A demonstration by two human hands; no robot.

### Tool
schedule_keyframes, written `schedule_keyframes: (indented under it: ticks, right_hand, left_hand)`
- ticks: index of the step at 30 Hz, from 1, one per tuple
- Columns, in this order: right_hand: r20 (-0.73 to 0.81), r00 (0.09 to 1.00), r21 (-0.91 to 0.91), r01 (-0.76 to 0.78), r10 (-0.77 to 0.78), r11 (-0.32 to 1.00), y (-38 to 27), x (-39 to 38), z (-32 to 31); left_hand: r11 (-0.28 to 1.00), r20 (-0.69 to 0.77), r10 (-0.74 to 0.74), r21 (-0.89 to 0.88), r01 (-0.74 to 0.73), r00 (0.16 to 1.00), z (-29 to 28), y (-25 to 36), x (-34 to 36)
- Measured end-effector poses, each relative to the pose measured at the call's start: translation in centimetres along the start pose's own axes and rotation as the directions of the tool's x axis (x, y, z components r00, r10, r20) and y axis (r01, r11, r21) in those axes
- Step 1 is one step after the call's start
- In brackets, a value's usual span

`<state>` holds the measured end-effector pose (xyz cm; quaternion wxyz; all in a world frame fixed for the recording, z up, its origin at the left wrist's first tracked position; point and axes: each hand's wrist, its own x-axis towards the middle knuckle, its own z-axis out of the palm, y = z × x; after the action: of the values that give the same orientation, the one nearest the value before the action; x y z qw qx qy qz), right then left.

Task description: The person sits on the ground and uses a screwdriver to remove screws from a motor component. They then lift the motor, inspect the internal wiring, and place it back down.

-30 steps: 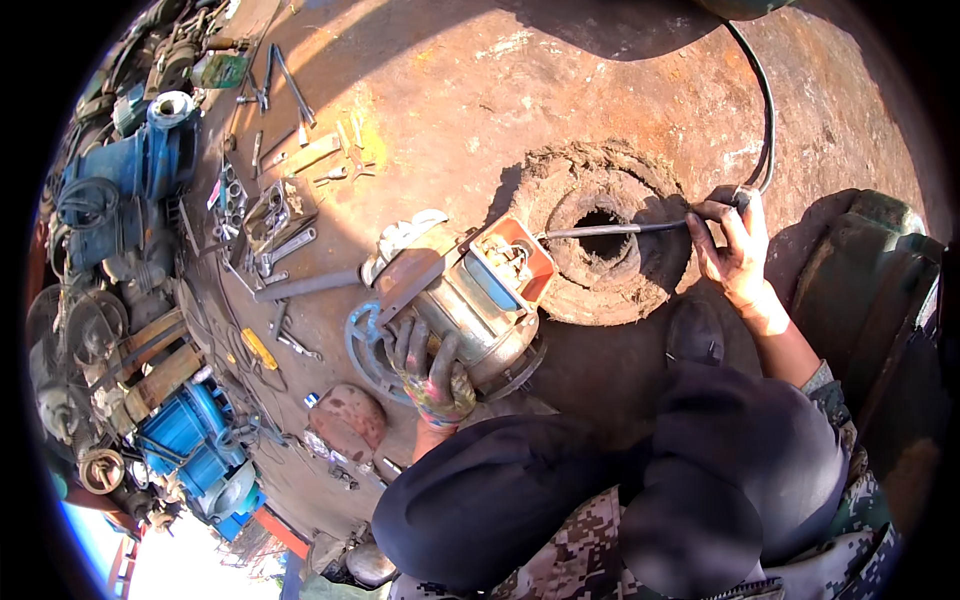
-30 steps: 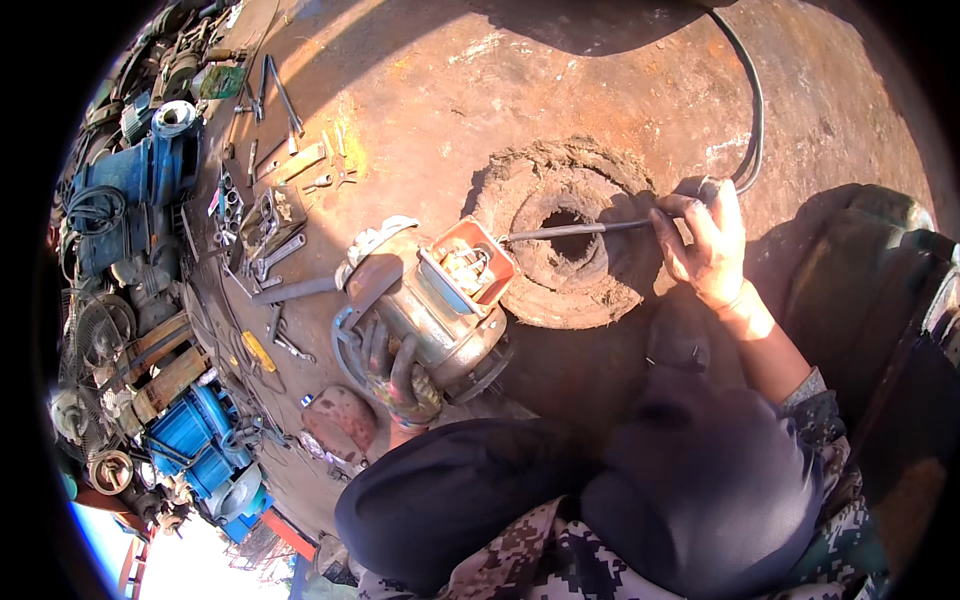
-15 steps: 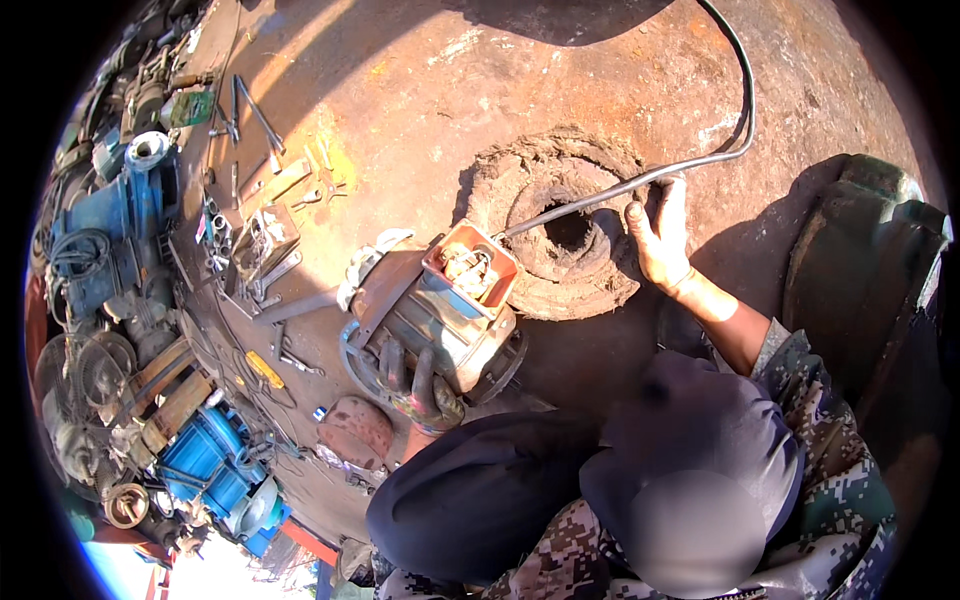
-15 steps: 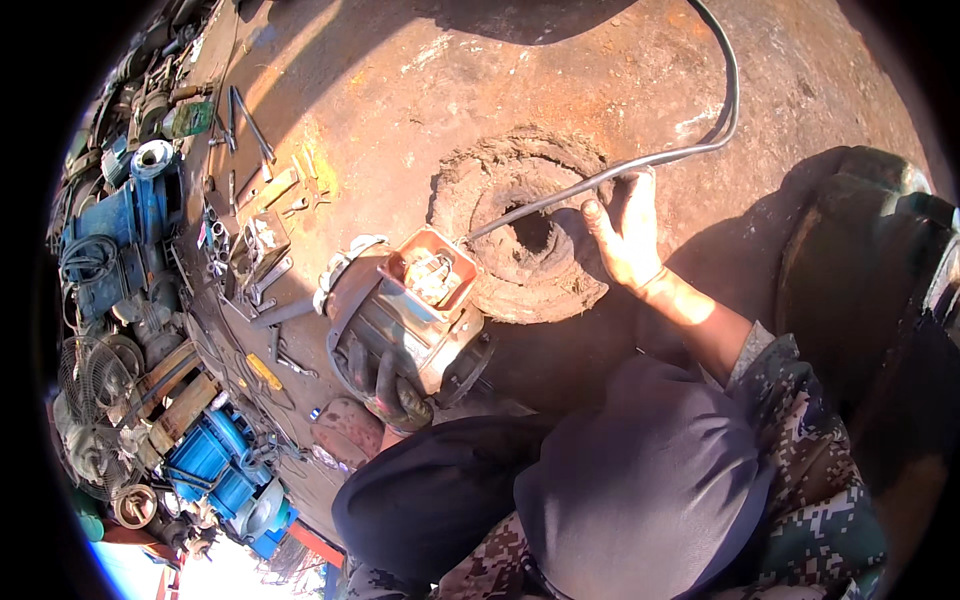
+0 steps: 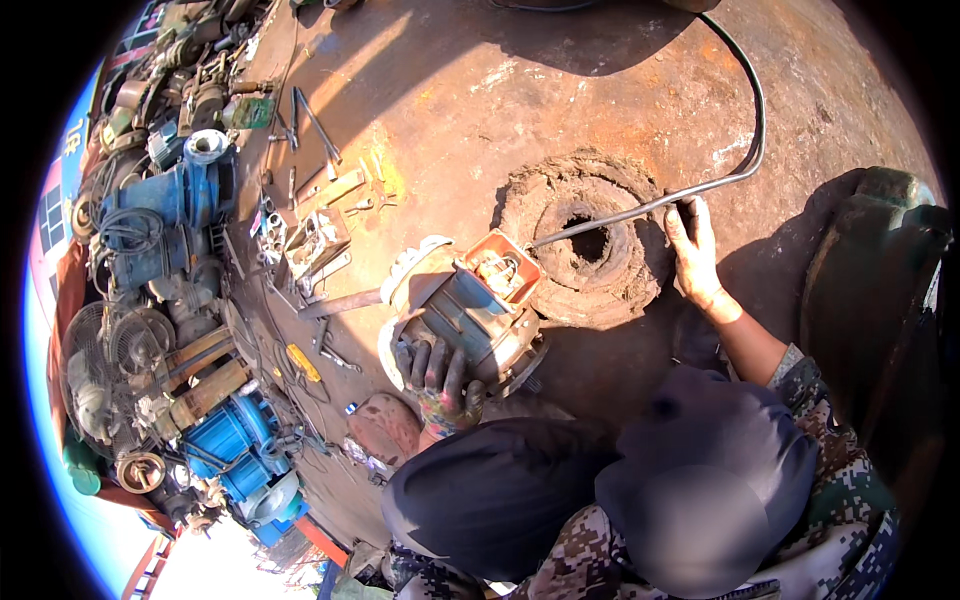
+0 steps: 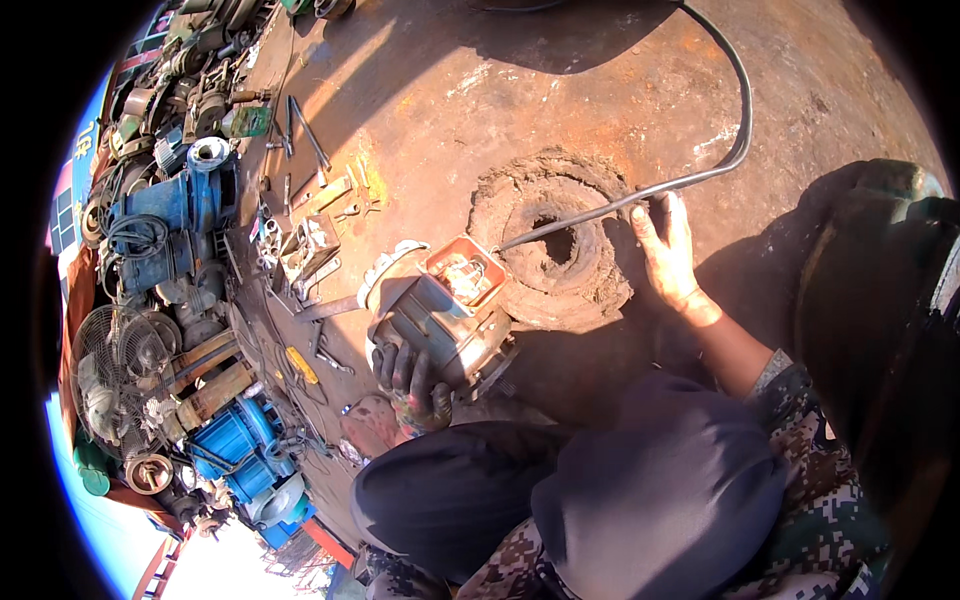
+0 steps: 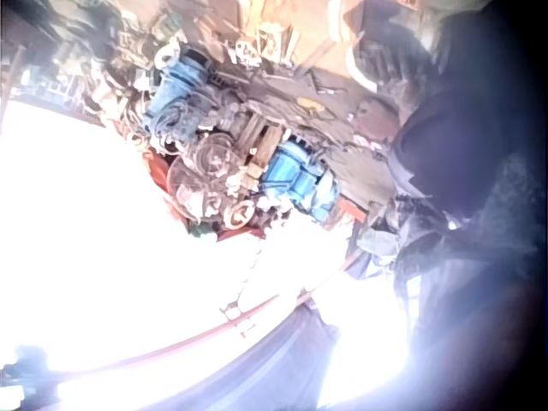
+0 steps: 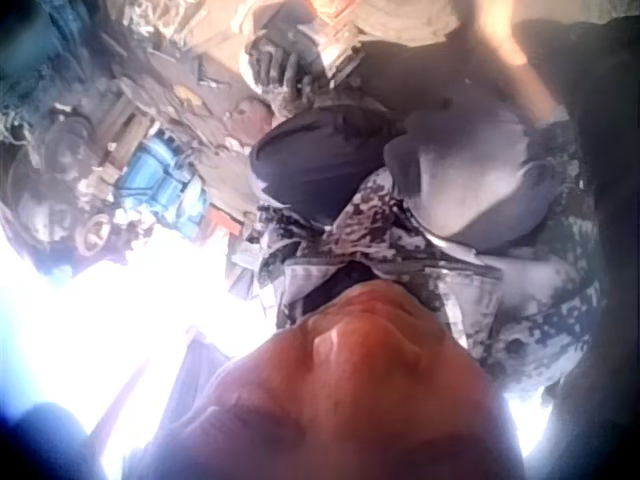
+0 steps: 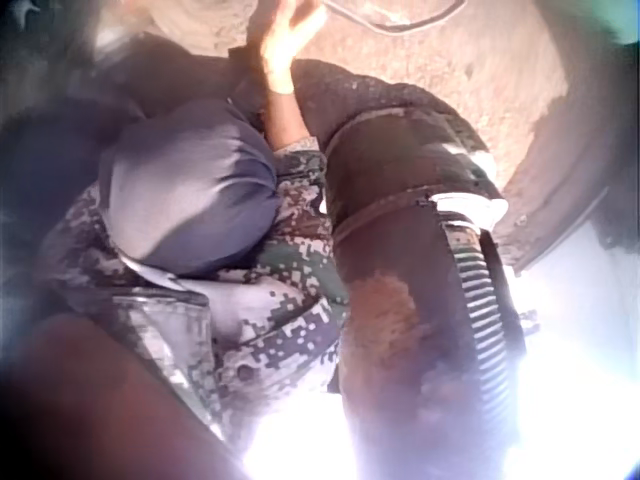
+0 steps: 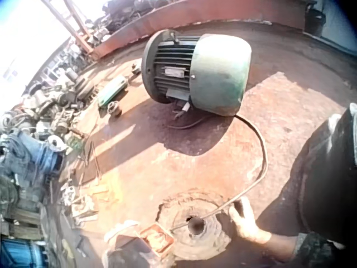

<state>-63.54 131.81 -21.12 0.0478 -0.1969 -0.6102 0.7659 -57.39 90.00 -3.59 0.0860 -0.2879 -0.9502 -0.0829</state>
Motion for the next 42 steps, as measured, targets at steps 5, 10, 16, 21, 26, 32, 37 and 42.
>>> schedule_keyframes:
  ticks: [5,10,16,21,26,32,37,42]
  right_hand:
    - [-0.019,1.000,0.060,-0.010,0.011,0.998,0.5,0.5,-1.5]
    - [-0.100,0.992,0.058,-0.073,0.078,0.996,-0.1,1.1,-2.8]
    - [-0.149,0.905,0.422,-0.306,0.398,0.854,-2.3,3.4,-4.1]
    - [-0.160,0.852,0.831,-0.156,0.498,0.535,-5.9,8.6,-7.2]
    - [-0.091,0.993,0.691,0.005,0.080,0.722,-10.7,8.1,-8.2]
    - [0.187,0.945,0.762,0.032,-0.267,0.647,-15.9,1.5,-7.0]
    - [0.022,0.997,0.638,0.044,-0.075,0.769,-14.2,0.4,-9.4]
    - [-0.368,0.820,0.394,-0.289,0.438,0.873,-10.1,4.4,-14.0]
  left_hand:
    - [0.998,-0.005,0.033,-0.057,-0.033,0.999,1.6,-1.2,-0.1]
    - [0.996,0.002,0.093,-0.017,-0.093,0.996,1.4,-1.4,-0.1]
    - [0.989,-0.028,-0.009,-0.146,0.005,1.000,1.8,-1.3,-1.0]
    - [0.994,-0.071,0.002,-0.110,-0.010,0.997,2.4,-1.6,-1.3]
    - [0.992,-0.057,-0.042,-0.123,0.034,0.997,2.4,-0.9,-1.3]
    - [0.994,-0.068,-0.046,-0.103,0.039,0.997,2.2,-0.8,-1.3]
    - [0.996,-0.097,-0.021,-0.085,0.013,0.995,2.3,-0.8,-0.7]
    - [0.998,-0.161,-0.018,-0.059,0.008,0.987,2.5,-0.6,0.3]
